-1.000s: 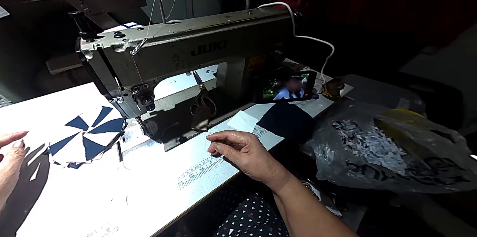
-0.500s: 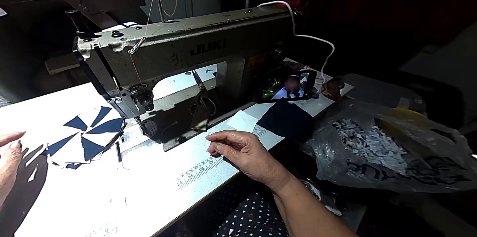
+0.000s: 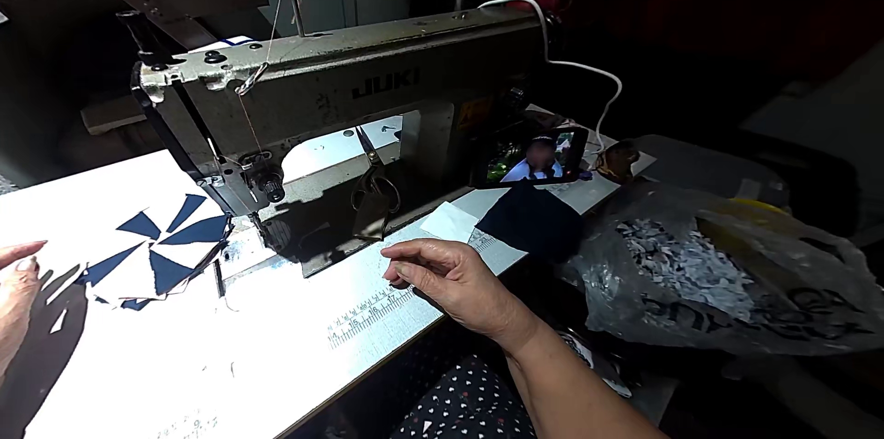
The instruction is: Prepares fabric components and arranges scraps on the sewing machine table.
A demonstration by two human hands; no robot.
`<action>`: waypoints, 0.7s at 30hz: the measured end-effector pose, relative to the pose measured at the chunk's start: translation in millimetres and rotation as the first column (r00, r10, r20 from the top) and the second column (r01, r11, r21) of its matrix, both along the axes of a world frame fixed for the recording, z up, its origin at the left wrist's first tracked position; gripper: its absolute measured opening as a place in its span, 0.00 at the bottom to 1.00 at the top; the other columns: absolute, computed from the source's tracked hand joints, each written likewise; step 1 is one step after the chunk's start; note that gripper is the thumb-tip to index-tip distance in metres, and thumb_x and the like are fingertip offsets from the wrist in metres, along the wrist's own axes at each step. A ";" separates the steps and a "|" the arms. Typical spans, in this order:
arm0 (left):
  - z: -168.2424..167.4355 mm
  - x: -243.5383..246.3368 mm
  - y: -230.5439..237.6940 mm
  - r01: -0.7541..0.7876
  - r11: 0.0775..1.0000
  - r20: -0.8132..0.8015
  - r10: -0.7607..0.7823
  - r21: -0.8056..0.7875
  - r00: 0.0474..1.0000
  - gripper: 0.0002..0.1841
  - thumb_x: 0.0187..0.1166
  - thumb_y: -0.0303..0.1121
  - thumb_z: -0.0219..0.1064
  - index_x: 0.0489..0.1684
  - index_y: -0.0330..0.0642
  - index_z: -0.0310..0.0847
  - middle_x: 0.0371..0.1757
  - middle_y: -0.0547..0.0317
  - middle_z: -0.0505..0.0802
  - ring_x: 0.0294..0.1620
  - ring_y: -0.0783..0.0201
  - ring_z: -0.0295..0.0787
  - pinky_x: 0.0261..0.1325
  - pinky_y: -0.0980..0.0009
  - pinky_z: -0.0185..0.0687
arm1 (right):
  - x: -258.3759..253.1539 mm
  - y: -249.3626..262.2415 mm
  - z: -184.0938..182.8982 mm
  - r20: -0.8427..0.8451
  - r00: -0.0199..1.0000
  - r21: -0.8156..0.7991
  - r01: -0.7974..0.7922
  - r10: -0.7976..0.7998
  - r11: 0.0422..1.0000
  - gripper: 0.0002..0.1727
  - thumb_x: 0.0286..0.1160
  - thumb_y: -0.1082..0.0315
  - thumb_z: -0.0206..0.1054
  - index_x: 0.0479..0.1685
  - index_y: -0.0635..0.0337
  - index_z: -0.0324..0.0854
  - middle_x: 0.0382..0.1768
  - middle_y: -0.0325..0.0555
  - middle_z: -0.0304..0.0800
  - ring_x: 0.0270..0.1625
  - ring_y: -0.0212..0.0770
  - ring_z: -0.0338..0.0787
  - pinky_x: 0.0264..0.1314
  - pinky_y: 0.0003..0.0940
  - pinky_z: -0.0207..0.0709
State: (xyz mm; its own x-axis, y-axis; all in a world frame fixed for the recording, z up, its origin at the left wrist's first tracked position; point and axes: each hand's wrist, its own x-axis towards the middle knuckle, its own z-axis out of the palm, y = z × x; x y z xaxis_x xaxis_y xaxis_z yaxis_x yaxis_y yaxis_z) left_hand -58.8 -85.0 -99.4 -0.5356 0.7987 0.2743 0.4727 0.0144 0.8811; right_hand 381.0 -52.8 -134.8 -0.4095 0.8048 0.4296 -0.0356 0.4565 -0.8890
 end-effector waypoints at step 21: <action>-8.0 -11.2 8.0 0.035 0.998 0.127 -0.041 0.050 0.991 0.21 0.93 0.29 0.49 0.81 0.31 0.64 0.80 0.48 0.75 0.79 0.65 0.73 0.80 0.65 0.71 | 71.1 -1.6 25.1 0.374 0.422 0.552 0.614 -0.826 0.564 0.15 0.83 0.64 0.65 0.58 0.64 0.90 0.54 0.55 0.91 0.55 0.52 0.91 0.58 0.52 0.84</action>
